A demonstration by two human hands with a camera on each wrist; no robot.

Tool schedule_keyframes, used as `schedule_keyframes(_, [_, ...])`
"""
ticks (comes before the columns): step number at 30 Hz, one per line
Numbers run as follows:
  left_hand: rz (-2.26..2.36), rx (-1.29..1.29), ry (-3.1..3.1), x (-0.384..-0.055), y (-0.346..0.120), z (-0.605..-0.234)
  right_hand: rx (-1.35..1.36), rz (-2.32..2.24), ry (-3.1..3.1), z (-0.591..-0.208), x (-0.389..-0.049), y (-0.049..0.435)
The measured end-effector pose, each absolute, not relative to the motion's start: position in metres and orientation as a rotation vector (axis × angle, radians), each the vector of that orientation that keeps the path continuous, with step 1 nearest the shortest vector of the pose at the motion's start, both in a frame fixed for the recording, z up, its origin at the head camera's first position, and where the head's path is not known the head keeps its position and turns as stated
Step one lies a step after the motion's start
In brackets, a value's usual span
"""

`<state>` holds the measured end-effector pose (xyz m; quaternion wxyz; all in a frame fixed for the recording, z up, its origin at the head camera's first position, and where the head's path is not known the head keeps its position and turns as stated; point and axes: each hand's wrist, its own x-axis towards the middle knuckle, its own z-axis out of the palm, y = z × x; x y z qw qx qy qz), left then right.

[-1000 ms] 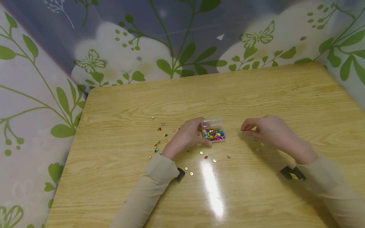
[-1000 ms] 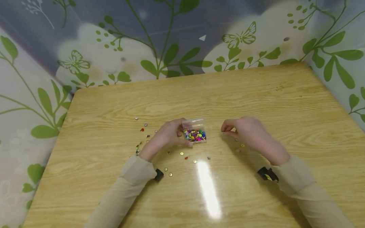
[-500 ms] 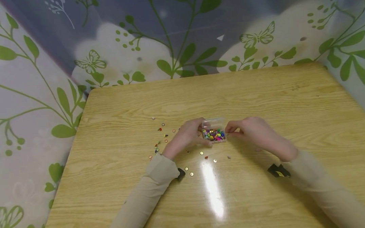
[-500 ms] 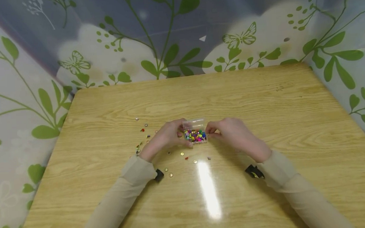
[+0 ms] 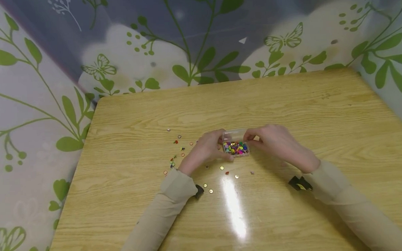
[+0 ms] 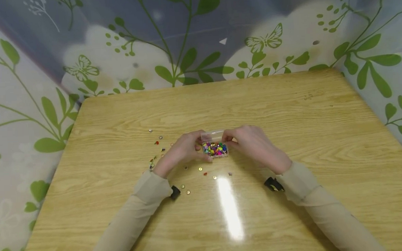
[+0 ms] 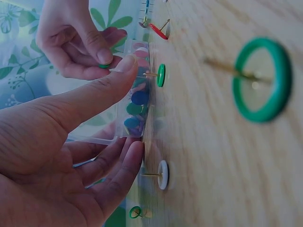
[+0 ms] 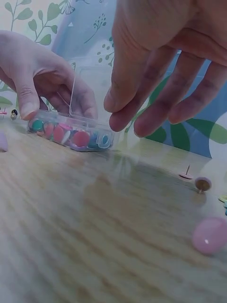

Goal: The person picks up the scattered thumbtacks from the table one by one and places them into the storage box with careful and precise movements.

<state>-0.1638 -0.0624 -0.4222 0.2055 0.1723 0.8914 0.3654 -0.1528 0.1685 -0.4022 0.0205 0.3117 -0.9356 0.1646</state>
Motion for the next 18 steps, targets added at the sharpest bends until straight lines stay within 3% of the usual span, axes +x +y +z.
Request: schedule_keyframes(18, [1.005,0.483,2.483,-0.1645,-0.0622,-0.4222,0.969,0.575,-2.815,-0.3971,-0.1522,0.1625])
